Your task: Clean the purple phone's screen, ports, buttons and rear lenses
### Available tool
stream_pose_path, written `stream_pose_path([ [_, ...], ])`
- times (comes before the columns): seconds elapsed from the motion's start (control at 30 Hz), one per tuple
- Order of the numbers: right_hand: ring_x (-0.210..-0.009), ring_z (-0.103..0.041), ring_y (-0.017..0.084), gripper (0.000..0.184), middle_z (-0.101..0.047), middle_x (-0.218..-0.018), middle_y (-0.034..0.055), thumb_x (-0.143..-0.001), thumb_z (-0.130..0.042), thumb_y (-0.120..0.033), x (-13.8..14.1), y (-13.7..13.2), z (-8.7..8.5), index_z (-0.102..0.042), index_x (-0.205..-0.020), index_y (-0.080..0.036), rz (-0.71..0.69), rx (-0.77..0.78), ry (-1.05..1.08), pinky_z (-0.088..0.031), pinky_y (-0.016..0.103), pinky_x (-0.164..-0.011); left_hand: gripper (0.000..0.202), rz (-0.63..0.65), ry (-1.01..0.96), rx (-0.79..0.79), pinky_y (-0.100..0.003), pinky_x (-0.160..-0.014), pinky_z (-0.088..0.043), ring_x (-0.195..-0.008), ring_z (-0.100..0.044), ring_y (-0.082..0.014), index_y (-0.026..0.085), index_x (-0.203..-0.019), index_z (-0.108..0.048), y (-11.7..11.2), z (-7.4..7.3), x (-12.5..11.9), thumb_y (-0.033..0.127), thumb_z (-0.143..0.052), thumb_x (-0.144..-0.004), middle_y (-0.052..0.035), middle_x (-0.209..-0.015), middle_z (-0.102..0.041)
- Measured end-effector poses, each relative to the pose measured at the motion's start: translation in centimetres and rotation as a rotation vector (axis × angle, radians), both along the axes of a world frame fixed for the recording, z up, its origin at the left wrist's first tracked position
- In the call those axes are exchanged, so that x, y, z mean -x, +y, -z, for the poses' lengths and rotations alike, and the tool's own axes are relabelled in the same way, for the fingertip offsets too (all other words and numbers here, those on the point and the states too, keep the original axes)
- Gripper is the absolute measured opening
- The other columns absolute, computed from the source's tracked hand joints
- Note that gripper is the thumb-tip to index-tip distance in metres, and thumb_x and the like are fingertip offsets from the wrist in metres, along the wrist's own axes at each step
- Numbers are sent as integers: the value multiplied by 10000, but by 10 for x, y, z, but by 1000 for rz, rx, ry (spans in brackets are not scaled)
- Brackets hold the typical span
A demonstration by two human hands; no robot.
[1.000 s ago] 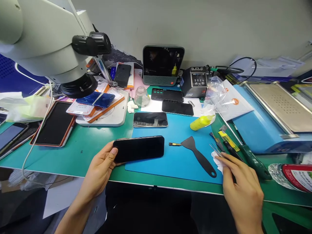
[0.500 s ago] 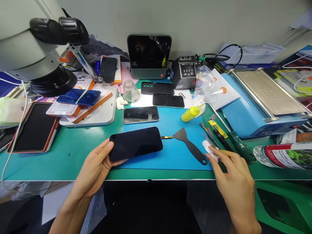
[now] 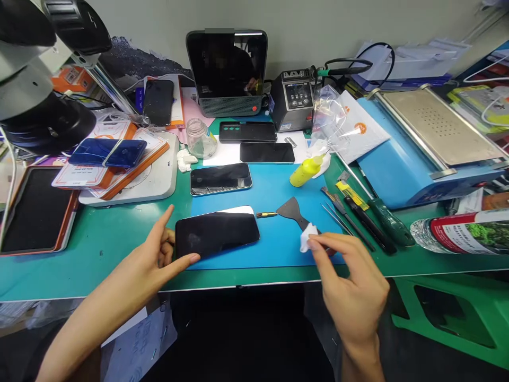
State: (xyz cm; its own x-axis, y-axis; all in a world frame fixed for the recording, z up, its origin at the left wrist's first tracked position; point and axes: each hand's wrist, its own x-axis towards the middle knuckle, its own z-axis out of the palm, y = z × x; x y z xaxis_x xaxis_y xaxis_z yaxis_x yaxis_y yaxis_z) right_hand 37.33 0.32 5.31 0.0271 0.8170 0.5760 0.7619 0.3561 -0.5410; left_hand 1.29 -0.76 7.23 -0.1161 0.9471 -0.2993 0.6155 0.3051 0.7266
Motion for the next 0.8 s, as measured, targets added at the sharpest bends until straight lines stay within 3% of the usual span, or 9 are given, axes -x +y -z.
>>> stream_pose_path([
  [0.1,-974,-815,207,211,-835,-1056,27,-1042,-802,-93,19,-2,2,-784,-1173,-258,-48,4,2,-662,355,-861,1031,52,197,2,-299,-582,-498,-582,-649,-201,315,-1749,-495,-1,-3,16,872,-724,-911,31,-815,-746],
  [0.17,-989,-820,206,254,-841,-1072,34,-1029,-807,-63,31,-2,3,-779,-1197,-251,-74,-17,-1,-665,358,-883,829,8,237,-23,-310,-640,-510,-662,-721,-226,356,-1625,-641,-2,-2,23,875,-628,-980,15,-845,-793],
  [0.3,-982,-818,190,274,-847,-1071,38,-1031,-792,-36,56,0,4,-759,-1222,-230,-216,-32,-15,-671,348,-904,497,-69,227,-198,-321,-826,-527,-891,-768,-232,361,-1417,-768,-4,11,19,677,-491,-1152,10,-949,-804],
  [0.4,-1051,-830,196,275,-856,-1130,57,-1057,-758,-48,68,2,7,-757,-1284,-203,-346,-4,-52,-689,339,-941,427,-53,241,-319,-346,-838,-507,-877,-703,-235,300,-1288,-813,-4,24,10,552,-487,-1180,-10,-910,-743],
  [0.5,-1247,-809,254,368,-843,-1290,126,-1059,-802,-139,67,0,14,-740,-1421,-153,-359,-15,-100,-675,397,-1091,384,-48,244,-354,-364,-839,-501,-887,-683,-248,297,-1276,-809,-4,30,7,492,-491,-1186,-16,-897,-728],
  [0.67,-1536,-677,291,607,-742,-1577,132,-1078,-703,-49,56,-11,23,-611,-1664,-176,-344,2,-231,-497,525,-1368,338,-14,235,-404,-369,-868,-498,-903,-683,-242,281,-1309,-797,-5,31,9,399,-500,-1195,-15,-905,-731],
  [0.8,-1658,-545,313,689,-607,-1715,169,-1125,-671,-138,63,-17,27,-442,-1774,-122,-392,40,-418,-387,558,-1440,327,-3,227,-437,-381,-869,-486,-898,-679,-243,283,-1284,-803,-5,32,8,372,-500,-1197,-16,-927,-749],
])
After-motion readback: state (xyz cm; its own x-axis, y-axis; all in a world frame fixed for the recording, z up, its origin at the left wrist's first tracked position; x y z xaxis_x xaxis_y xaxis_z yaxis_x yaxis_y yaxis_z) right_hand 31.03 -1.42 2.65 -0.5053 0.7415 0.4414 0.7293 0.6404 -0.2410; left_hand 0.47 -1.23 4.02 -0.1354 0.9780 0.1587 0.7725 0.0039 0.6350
